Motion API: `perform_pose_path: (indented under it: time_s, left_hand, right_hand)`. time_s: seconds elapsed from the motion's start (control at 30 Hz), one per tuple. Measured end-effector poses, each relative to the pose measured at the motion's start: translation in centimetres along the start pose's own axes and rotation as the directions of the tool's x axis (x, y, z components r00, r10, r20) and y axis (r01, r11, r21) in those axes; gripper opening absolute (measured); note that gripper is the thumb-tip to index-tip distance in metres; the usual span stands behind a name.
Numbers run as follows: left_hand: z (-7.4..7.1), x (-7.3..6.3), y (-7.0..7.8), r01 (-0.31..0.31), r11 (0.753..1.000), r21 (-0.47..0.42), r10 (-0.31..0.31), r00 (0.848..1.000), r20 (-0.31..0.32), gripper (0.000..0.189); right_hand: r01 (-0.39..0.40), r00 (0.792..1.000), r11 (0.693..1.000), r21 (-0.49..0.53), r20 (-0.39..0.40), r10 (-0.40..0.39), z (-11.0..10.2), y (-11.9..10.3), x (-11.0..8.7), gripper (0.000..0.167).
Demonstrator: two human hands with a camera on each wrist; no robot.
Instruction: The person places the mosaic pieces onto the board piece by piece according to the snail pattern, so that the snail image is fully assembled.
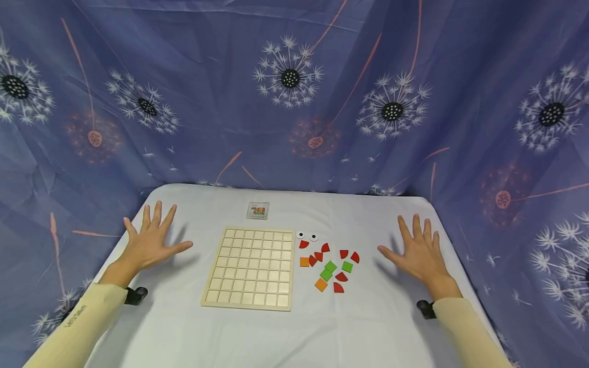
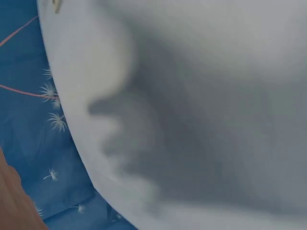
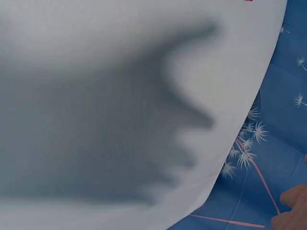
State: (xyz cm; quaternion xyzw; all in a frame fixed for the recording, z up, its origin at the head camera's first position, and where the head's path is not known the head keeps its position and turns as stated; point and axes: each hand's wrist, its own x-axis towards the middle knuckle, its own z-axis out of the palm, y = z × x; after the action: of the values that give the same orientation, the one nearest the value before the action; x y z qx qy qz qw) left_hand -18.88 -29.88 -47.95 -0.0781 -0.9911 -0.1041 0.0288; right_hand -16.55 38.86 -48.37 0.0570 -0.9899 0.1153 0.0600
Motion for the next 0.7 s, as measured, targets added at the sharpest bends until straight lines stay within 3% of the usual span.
perform_pose_path:
  time_s: [0.37,0.7]
  left_hand:
    - [2.3,-1.4,2.4,0.075,0.976,-0.202,-0.078,0.997,-0.009,0.116]
    - [4.9,-2.2,4.3,0.088,0.948,-0.307,-0.092,0.996,0.001,0.117]
  right_hand:
    - [-0.087,0.996,0.984,0.153,0.04,0.081,1.3,-2.1,-0.6,0.108]
    - [-0.08,0.997,0.976,0.2,0.034,0.074,2.8,-2.9,-1.1,0.107]
